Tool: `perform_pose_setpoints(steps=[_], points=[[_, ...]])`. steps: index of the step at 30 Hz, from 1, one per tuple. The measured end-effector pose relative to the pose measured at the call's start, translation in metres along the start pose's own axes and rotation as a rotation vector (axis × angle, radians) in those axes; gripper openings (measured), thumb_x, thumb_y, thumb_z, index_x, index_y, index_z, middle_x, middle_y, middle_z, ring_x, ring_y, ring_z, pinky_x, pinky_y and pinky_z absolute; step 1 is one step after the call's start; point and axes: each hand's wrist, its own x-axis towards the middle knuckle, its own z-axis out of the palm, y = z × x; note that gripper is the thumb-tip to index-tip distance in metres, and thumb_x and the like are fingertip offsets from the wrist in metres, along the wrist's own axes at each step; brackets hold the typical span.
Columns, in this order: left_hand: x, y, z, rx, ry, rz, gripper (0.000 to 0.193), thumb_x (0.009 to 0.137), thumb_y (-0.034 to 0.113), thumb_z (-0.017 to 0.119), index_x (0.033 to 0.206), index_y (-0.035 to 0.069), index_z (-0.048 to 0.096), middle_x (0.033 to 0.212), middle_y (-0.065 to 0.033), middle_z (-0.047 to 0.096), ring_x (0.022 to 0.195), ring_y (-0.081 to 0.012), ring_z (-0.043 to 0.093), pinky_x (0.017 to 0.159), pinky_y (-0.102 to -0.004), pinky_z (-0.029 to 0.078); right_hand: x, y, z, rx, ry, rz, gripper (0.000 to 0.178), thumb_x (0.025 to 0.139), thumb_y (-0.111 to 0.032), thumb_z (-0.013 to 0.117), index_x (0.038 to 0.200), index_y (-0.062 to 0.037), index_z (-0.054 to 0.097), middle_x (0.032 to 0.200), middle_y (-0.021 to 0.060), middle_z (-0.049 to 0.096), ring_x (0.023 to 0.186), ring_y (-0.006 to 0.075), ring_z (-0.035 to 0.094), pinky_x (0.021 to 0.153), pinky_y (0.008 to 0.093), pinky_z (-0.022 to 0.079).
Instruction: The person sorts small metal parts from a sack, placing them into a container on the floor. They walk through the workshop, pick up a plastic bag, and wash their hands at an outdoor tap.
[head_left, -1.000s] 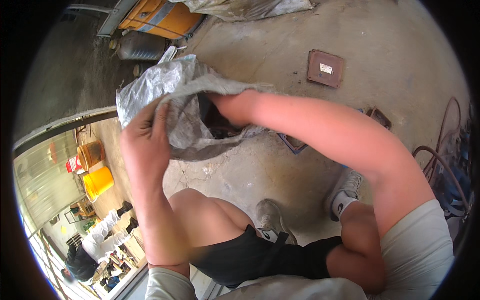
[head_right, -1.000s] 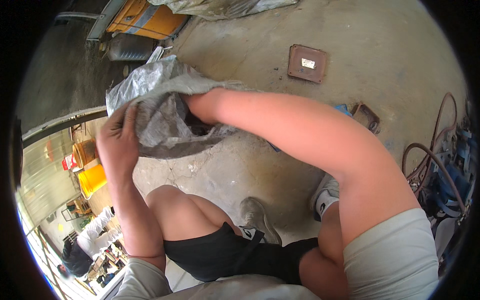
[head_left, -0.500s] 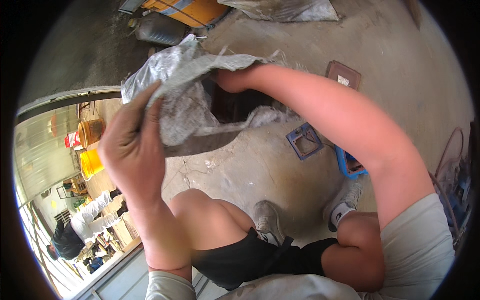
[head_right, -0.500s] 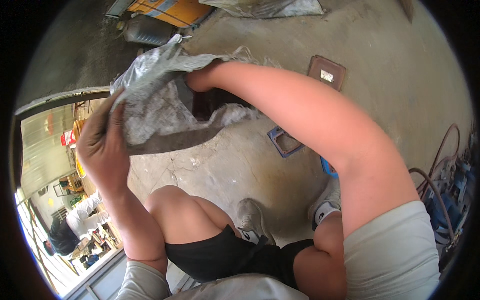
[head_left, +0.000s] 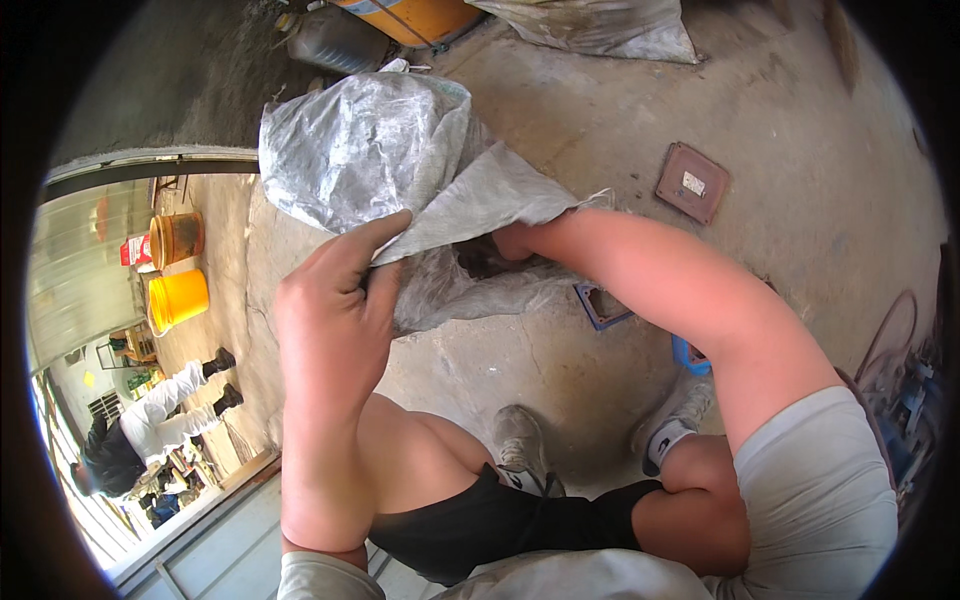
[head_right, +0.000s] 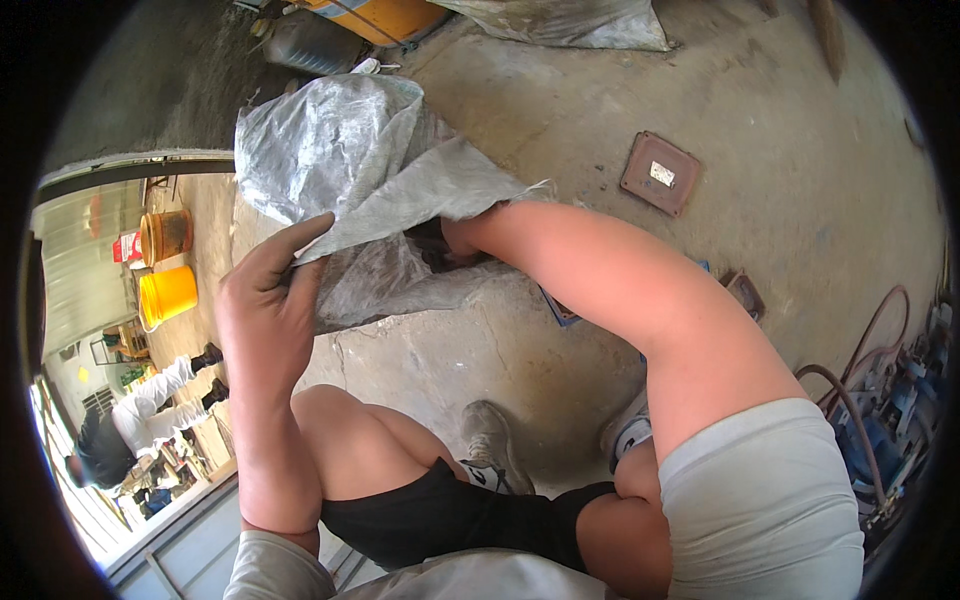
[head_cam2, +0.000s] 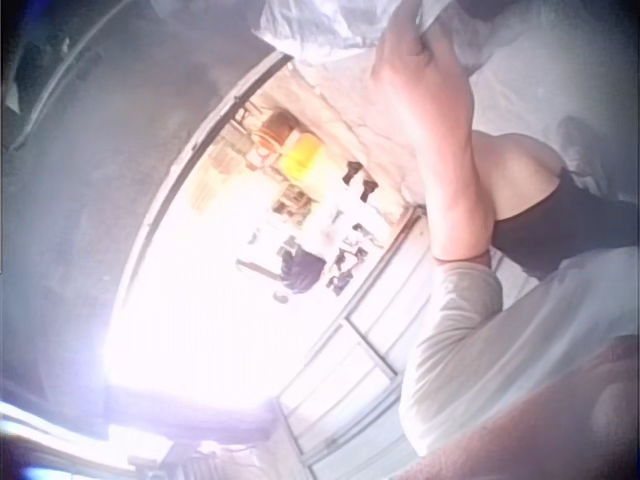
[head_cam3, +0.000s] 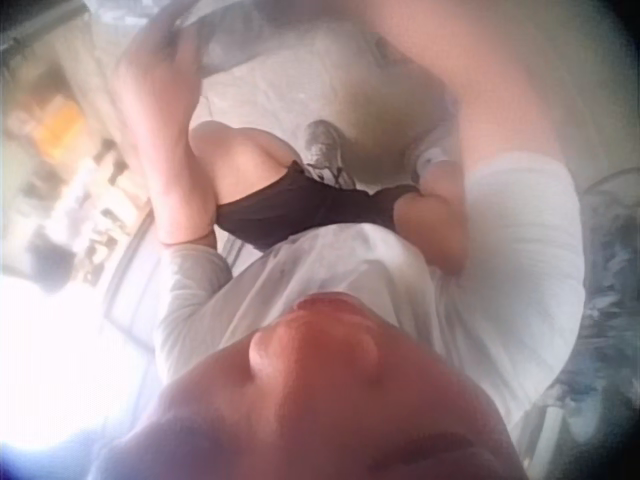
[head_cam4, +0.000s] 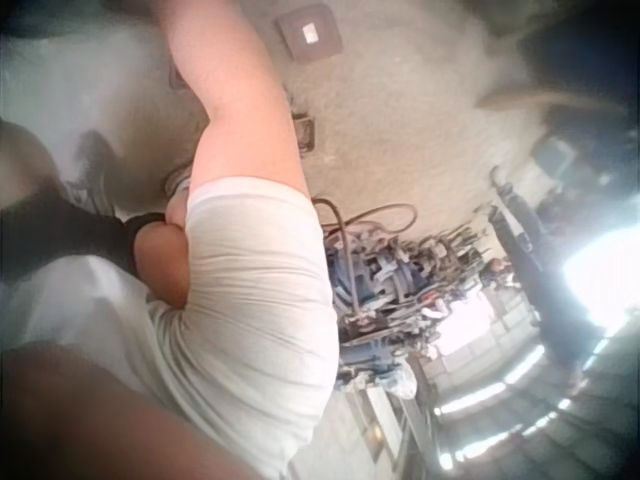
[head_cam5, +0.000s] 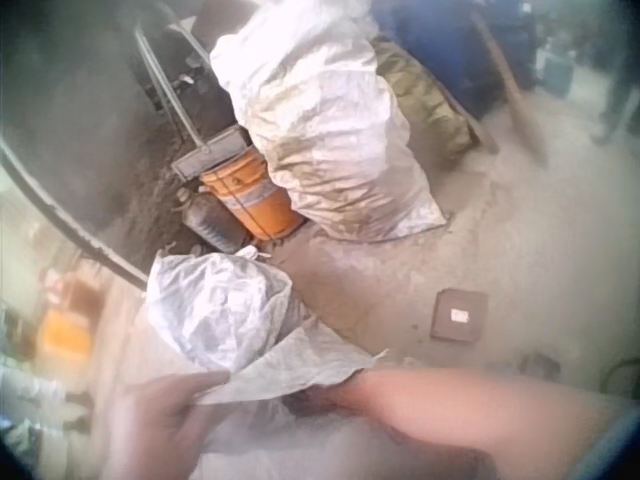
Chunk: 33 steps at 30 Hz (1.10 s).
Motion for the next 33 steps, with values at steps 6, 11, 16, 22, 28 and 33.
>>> perform_pose_setpoints(steps=[6,11,16,22,28,33], points=[[0.002,-0.001,0.002,-0.018,-0.062,-0.003,0.029,0.083,0.003,0.070,0.111,0.008,0.075,0.099,-0.0171,0.074,0.090,-0.0343,0.072,0.079,-0.0381,0.056,-0.001,-0.013,0.013,0.111,0.005,0.019,0.032,0.097,-0.025,0.053,0.121,-0.0085,0.067,0.124,0.0171,0.068,0.116,0.0343,0.063,0.100,0.0445,0.048],[0.004,-0.005,0.005,0.041,-0.074,0.071,0.032,0.083,-0.001,0.069,0.114,0.006,0.075,0.091,-0.0164,0.073,0.075,-0.0177,0.070,0.070,-0.0299,0.053,-0.006,-0.027,0.022,0.201,-0.003,0.061,0.032,0.098,-0.025,0.053,0.121,-0.0082,0.068,0.123,0.0165,0.068,0.115,0.0330,0.063,0.099,0.0438,0.048],[0.006,-0.007,0.010,0.083,-0.146,-0.007,0.036,0.083,-0.001,0.069,0.118,0.007,0.073,0.092,-0.0178,0.073,0.075,-0.0199,0.069,0.069,-0.0325,0.052,-0.010,-0.006,0.021,0.611,-0.146,0.330,0.031,0.099,-0.026,0.053,0.120,-0.0079,0.068,0.122,0.0158,0.068,0.114,0.0316,0.064,0.098,0.0431,0.048],[0.018,-0.005,0.016,0.115,-0.157,0.005,0.035,0.086,0.004,0.066,0.121,0.008,0.072,0.101,-0.0177,0.073,0.088,-0.0307,0.072,0.079,-0.0367,0.054,-0.022,0.006,0.078,-0.576,-0.177,-0.229,0.032,0.090,-0.020,0.060,0.114,-0.0029,0.073,0.138,0.0166,0.059,0.130,0.0307,0.052,0.113,0.0384,0.038],[0.024,-0.006,0.023,0.127,-0.182,-0.010,0.034,0.087,0.007,0.066,0.121,0.009,0.071,0.109,-0.0174,0.073,0.099,-0.0358,0.071,0.086,-0.0403,0.054,-0.031,0.020,0.100,-0.849,-0.372,-0.159,0.033,0.090,-0.021,0.059,0.114,-0.0111,0.078,0.142,0.0063,0.060,0.147,0.0282,0.032,0.124,0.0387,0.021],[0.032,-0.009,0.027,0.098,-0.148,-0.003,0.032,0.087,0.012,0.066,0.119,0.011,0.071,0.104,-0.0196,0.072,0.097,-0.0386,0.069,0.084,-0.0456,0.054,-0.022,0.012,0.078,-0.467,-0.201,0.013,0.036,0.088,-0.019,0.063,0.117,0.0007,0.071,0.146,0.0235,0.049,0.138,0.0350,0.045,0.118,0.0414,0.034]])
